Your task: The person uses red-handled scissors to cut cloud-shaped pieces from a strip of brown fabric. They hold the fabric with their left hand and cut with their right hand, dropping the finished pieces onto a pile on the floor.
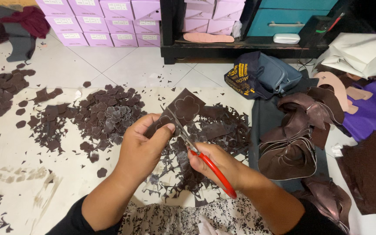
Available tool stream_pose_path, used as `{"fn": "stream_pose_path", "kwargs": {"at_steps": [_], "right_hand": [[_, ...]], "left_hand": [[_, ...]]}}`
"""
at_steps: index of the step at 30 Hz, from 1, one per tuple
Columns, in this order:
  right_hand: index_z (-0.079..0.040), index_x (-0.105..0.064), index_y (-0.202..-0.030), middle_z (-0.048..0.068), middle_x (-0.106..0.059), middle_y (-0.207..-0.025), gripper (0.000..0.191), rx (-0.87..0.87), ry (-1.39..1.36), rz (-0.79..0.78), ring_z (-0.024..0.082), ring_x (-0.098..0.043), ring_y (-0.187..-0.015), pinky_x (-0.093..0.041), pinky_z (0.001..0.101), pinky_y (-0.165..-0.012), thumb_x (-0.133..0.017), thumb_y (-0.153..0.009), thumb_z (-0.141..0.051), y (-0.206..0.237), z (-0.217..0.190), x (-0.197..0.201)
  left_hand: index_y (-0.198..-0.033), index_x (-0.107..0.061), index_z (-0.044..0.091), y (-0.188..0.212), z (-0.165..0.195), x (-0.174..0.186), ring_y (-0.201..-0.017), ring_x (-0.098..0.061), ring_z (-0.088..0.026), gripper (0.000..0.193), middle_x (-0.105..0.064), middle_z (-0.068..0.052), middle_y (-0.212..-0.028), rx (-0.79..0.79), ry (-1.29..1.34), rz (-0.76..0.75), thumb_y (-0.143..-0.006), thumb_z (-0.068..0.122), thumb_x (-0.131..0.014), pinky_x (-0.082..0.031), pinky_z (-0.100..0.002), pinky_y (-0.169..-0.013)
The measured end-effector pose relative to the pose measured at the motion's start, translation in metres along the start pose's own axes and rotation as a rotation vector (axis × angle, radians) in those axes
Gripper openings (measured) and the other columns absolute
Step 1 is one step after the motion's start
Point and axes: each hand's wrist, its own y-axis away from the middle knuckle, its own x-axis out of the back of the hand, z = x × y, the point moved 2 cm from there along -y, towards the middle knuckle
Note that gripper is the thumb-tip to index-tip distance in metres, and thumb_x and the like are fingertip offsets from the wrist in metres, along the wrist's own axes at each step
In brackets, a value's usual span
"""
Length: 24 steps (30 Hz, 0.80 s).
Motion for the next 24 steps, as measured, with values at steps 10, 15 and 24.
{"fn": "stream_pose_path", "kwargs": {"at_steps": [10, 15, 24], "right_hand": [[-0.009, -0.052, -0.094, -0.002, -0.046, -0.077, 0.051, 0.139, 0.046, -0.014, 0.009, -0.042, -0.071, -0.041, 0.0277, -0.063, -0.045, -0.104, -0.059, 0.001, -0.007, 0.006], [-0.010, -0.053, -0.097, -0.004, -0.046, -0.081, 0.056, 0.157, 0.007, 0.036, 0.007, -0.042, -0.075, -0.040, 0.0255, -0.065, -0.045, -0.102, -0.065, 0.003, -0.003, 0.002], [-0.004, -0.058, -0.138, -0.005, -0.045, -0.081, 0.057, 0.015, -0.130, 0.089, 0.006, -0.043, -0.071, -0.040, 0.0246, -0.061, -0.048, -0.104, -0.049, 0.000, -0.001, -0.005]], "left_hand": [[-0.101, -0.070, 0.002, -0.005, -0.004, -0.006, -0.076, -0.066, -0.008, 0.015, -0.073, -0.002, -0.088, 0.236, 0.246, -0.103, -0.093, 0.014, -0.068, -0.054, -0.022, -0.070], [-0.098, -0.070, 0.003, -0.004, -0.006, -0.009, -0.075, -0.067, -0.009, 0.012, -0.073, -0.003, -0.086, 0.333, 0.291, -0.082, -0.092, 0.014, -0.069, -0.049, -0.023, -0.065], [-0.093, -0.069, 0.008, -0.002, -0.011, -0.012, -0.073, -0.067, -0.007, 0.010, -0.075, -0.003, -0.085, 0.384, 0.326, -0.049, -0.092, 0.018, -0.070, -0.040, -0.022, -0.058]]}}
